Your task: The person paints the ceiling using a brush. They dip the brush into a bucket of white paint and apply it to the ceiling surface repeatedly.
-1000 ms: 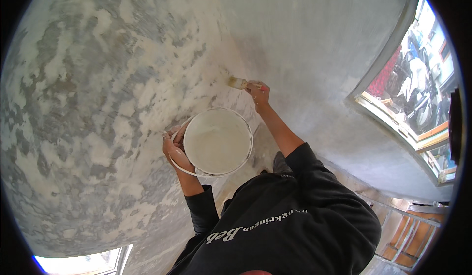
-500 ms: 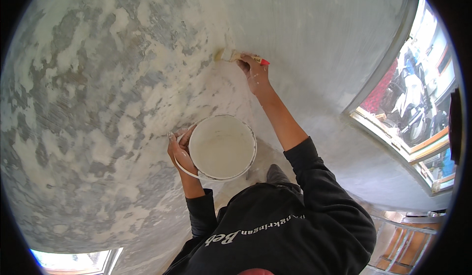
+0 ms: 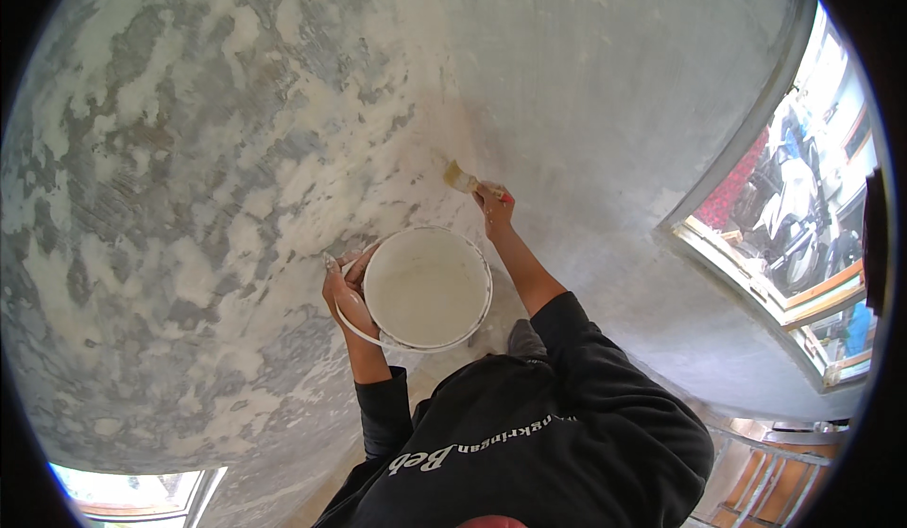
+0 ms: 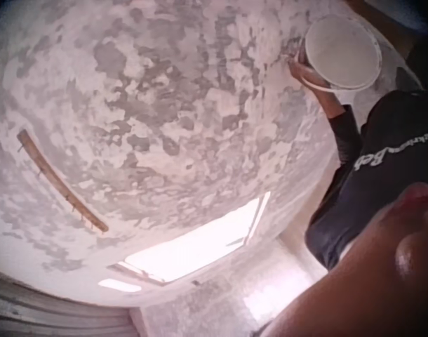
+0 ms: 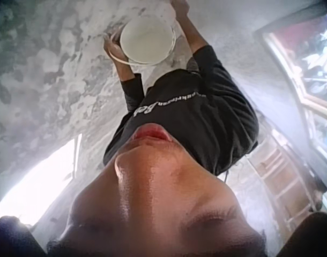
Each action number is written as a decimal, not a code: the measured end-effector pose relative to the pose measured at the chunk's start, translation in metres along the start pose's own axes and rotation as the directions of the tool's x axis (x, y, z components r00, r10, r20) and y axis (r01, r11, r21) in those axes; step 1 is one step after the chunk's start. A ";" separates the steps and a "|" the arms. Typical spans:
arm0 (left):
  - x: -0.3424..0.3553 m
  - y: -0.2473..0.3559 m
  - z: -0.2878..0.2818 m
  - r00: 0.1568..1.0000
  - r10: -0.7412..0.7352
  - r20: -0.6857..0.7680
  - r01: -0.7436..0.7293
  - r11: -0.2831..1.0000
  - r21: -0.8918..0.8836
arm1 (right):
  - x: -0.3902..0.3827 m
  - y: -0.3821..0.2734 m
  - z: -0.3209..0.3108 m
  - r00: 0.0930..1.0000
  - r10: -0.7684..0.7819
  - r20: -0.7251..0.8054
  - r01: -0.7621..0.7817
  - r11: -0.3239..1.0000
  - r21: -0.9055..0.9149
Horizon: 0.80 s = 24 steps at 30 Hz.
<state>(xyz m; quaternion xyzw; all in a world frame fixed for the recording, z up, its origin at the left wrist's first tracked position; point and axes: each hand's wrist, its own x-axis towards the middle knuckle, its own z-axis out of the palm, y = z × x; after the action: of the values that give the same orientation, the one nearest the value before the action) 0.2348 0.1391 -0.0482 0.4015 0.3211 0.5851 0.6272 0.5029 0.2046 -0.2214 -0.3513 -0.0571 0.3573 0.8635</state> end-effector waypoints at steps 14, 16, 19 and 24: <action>0.000 0.002 0.004 1.000 0.004 -0.028 -0.003 0.998 0.056 | -0.011 -0.049 0.082 0.998 0.042 0.055 -0.049 0.989 0.137; 0.000 0.002 0.005 1.000 -0.003 -0.025 0.004 0.999 0.054 | -0.025 -0.083 0.102 0.991 0.024 0.133 -0.049 0.981 0.186; 0.000 0.001 0.012 1.000 -0.008 -0.016 0.009 0.998 0.056 | -0.030 -0.114 0.113 0.979 -0.053 0.195 0.002 0.968 0.252; 0.002 -0.002 0.008 1.000 -0.006 -0.030 0.007 0.999 0.037 | -0.022 -0.088 0.091 0.980 -0.051 0.192 0.018 0.986 0.166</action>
<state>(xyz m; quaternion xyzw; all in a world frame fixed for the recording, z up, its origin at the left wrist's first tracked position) 0.2430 0.1404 -0.0456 0.4032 0.3423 0.5829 0.6168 0.5054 0.1979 -0.0934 -0.2416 -0.1185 0.3786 0.8856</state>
